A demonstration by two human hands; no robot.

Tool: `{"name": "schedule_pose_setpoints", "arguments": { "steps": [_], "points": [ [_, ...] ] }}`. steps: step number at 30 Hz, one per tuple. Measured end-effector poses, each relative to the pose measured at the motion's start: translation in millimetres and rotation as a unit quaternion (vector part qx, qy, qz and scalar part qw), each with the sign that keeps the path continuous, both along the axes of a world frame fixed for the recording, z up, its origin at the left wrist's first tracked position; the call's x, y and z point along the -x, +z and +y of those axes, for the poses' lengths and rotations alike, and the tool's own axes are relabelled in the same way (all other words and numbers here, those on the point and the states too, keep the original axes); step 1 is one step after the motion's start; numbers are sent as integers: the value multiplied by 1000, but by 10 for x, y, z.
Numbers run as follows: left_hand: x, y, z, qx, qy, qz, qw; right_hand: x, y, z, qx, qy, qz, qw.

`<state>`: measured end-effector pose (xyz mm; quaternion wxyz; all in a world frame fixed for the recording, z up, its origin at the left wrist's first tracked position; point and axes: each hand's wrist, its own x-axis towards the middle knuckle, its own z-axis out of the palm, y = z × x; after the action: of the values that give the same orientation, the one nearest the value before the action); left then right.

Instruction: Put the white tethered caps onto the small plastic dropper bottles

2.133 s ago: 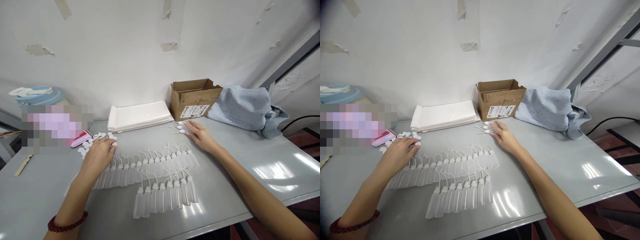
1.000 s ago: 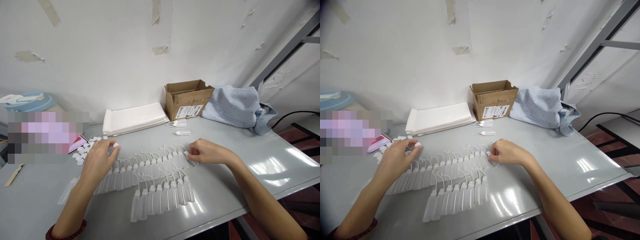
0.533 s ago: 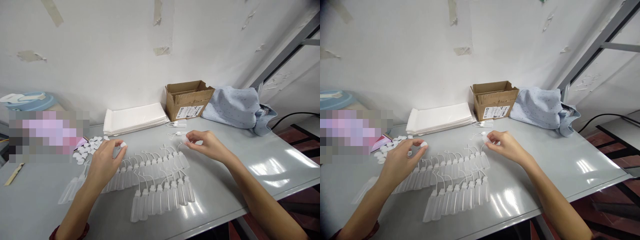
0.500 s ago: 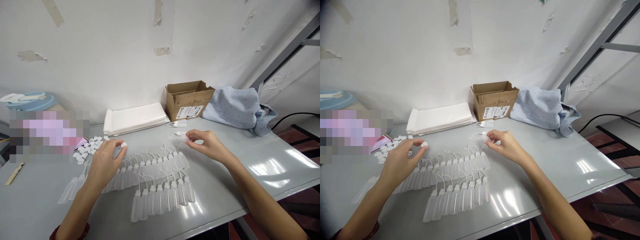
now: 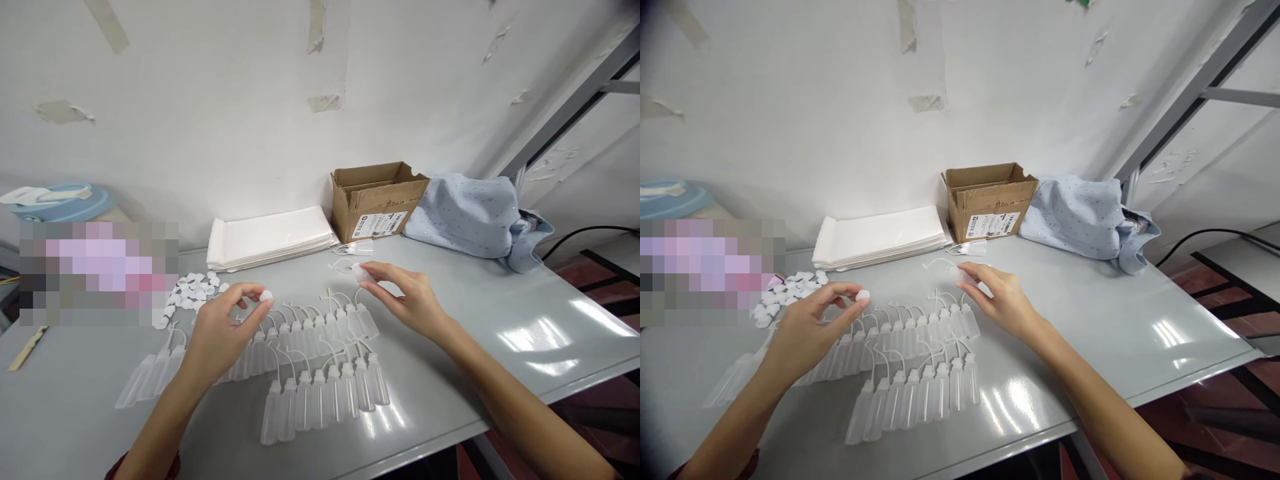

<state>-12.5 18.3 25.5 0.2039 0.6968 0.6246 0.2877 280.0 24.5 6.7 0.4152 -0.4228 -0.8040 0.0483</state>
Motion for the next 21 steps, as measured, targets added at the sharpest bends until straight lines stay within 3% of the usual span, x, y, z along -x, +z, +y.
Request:
{"name": "schedule_pose_setpoints", "arguments": {
  "steps": [4, 9, 17, 21],
  "points": [
    [-116, 89, -105, 83, -97, -119, 985, 62, -16, -33, 2, 39, -14, 999],
    [-281, 92, -211, 147, -176, -135, 964, 161, 10, -124, 34, 80, -19, 996],
    [-440, 21, -276, 128, -128, -160, 970, 277, 31, -228, 49, 141, -12, 989],
    [-463, 7, -297, 108, -132, -181, 969, 322, 28, -269, 67, 174, -13, 982]
  ]
}}
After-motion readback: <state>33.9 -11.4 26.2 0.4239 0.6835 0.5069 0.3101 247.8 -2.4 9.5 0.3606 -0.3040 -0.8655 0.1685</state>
